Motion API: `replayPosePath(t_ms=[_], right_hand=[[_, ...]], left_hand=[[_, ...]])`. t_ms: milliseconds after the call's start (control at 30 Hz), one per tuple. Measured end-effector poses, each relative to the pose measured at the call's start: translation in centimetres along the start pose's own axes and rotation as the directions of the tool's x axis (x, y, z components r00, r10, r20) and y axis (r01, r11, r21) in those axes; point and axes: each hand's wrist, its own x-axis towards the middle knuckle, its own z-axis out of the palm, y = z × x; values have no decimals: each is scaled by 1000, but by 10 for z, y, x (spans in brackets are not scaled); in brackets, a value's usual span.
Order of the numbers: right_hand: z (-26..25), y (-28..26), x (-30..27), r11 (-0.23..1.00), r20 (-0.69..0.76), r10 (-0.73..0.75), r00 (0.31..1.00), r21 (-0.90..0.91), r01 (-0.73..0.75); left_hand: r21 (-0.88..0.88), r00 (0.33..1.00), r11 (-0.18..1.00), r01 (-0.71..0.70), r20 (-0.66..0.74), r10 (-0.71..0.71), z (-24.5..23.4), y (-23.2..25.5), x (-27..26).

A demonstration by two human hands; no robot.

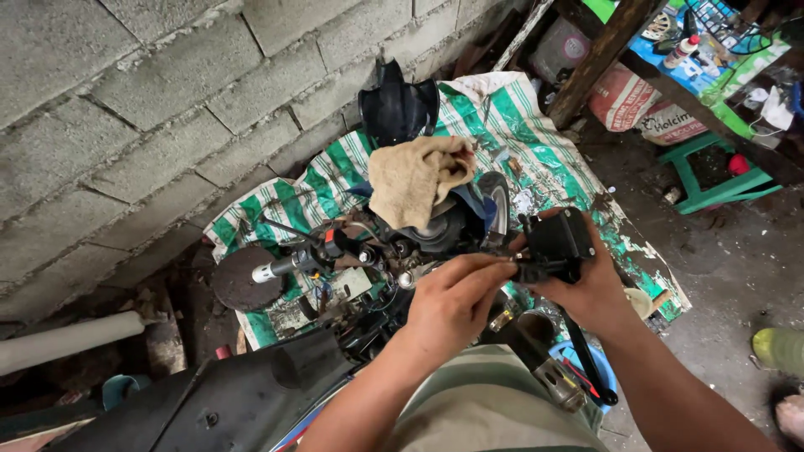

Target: Repairing or adjusting the handlebar and brake assembly of a motorcycle using a T-handle wrench

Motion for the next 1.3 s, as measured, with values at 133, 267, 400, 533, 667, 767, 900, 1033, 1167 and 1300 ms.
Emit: replayPosePath(t_ms=[133, 267, 400, 533, 667, 767, 900, 1033, 1167, 1300], right_hand=[[-8, 6, -1, 995, -73, -37, 997, -95, 30], [-22, 19, -3, 984, -122, -18, 992, -179, -4], [-25, 22, -2, 991, -114, -13, 993, -136, -3], [-22, 21, -2, 987, -151, 30, 988, -153, -54], [-21, 15, 3, 989, -127, 55, 990, -126, -72], [-21, 16, 2, 994, -101, 53, 993, -95, -63], [-7, 1, 3, 995, -92, 39, 995, -86, -47], [-21, 13, 1, 993, -72, 22, 997, -114, -30], [0, -4, 1, 996, -71, 15, 997, -89, -21], [6, -17, 1, 995, -71, 25, 997, -91, -32]], left_hand=[[-7, 995, 995, 96, -12, -96, 11, -8, -4], [10, 995, 995, 102, -23, -102, 16, -9, -2], [-18, 992, 992, 125, -3, -126, 16, -14, -7], [-36, 992, 992, 120, 26, -120, 11, -14, -5], [-112, 991, 984, 137, 27, -134, 3, -7, -2], [-95, 991, 987, 132, 39, -129, 6, -12, -7], [-57, 995, 993, 102, 9, -102, 4, -13, -6], [-93, 997, 993, 72, -19, -74, -1, -3, 3], [-143, 993, 984, 110, -20, -114, 2, -4, 1], [-162, 994, 982, 99, -37, -106, 11, -14, -6]])
